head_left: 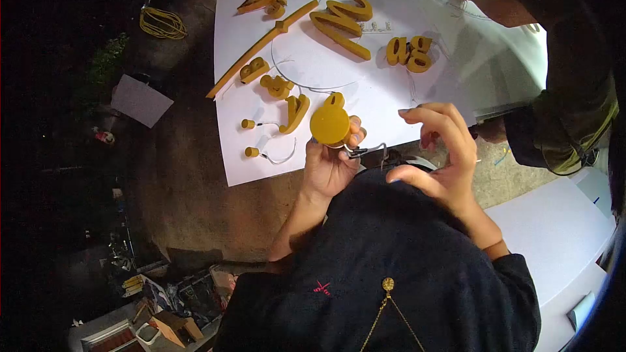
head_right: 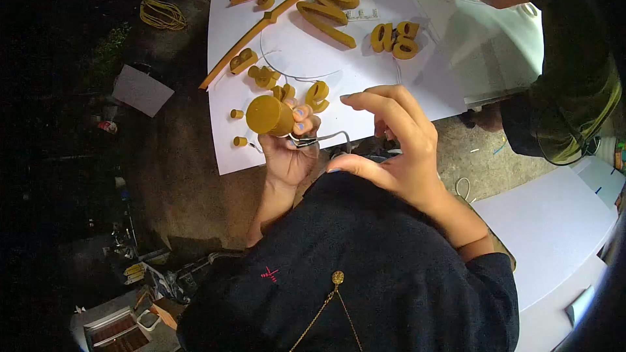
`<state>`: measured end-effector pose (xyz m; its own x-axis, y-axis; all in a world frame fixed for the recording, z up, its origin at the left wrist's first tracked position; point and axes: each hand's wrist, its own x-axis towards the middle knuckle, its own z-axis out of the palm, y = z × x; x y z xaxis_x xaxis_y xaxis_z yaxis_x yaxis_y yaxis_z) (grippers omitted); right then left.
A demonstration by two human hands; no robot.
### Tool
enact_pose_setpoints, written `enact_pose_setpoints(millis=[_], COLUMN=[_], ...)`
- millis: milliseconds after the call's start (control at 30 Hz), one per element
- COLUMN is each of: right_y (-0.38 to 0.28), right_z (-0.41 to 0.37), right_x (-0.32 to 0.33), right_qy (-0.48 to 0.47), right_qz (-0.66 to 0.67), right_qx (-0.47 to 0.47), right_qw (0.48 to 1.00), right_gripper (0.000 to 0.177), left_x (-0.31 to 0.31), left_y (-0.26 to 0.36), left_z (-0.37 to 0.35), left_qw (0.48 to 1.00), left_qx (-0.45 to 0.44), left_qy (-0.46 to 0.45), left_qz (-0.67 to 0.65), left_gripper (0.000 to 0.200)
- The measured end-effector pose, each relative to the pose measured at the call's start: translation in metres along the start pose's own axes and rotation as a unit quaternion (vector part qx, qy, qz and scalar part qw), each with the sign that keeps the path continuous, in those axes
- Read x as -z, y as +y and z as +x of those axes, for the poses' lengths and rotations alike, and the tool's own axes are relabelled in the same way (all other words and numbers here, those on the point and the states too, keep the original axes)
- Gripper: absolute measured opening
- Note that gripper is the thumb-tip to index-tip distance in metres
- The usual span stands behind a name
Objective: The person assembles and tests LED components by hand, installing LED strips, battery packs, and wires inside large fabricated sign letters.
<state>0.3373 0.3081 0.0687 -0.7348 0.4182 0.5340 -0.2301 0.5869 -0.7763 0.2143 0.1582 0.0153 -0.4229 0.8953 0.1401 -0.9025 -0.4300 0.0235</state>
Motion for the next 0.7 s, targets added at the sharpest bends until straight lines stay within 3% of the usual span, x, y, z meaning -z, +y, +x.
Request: enact_pose_setpoints(millis=[167,267,333,400,433,533,700], right_y=[0.0,0.001,0.007,0.01,0.01,0.014,0.026], right_z=[0.002,0.006,0.013,0.022,0.025,0.032,0.034], right_x=[0.001,0.002,-0.003,-0.006,-0.007,-0.006,-0.012], right_qy=[-0.01,-0.041,-0.042,-0.051,-0.063,-0.098,-0.112], right_qz=[0.008,0.052,0.141,0.151,0.16,0.181,0.284], right_qx=[-0.001,-0.02,0.025,0.037,0.051,0.053,-0.002], right_qw=[1.0,0.998,0.989,0.987,0.984,0.977,0.952], right_gripper=[0.059,0.056,0.051,0.05,0.049,0.048,0.044], left_x=[0.001,-0.001,-0.004,-0.008,-0.009,-0.01,-0.01], left_y=[-0.001,0.0,-0.004,-0.01,-0.011,-0.012,-0.005], left_z=[0.004,0.008,0.008,0.002,0.001,-0.001,-0.002], left_qw=[1.0,0.999,0.998,0.979,0.979,0.96,0.961], left_qx=[0.016,0.045,0.064,0.021,0.024,0.034,0.062], left_qy=[-0.012,-0.004,0.005,0.047,0.047,0.165,0.136], left_qz=[0.0,0.016,0.015,0.196,0.196,0.225,0.232], left_gripper=[0.06,0.063,0.063,0.06,0.06,0.056,0.057])
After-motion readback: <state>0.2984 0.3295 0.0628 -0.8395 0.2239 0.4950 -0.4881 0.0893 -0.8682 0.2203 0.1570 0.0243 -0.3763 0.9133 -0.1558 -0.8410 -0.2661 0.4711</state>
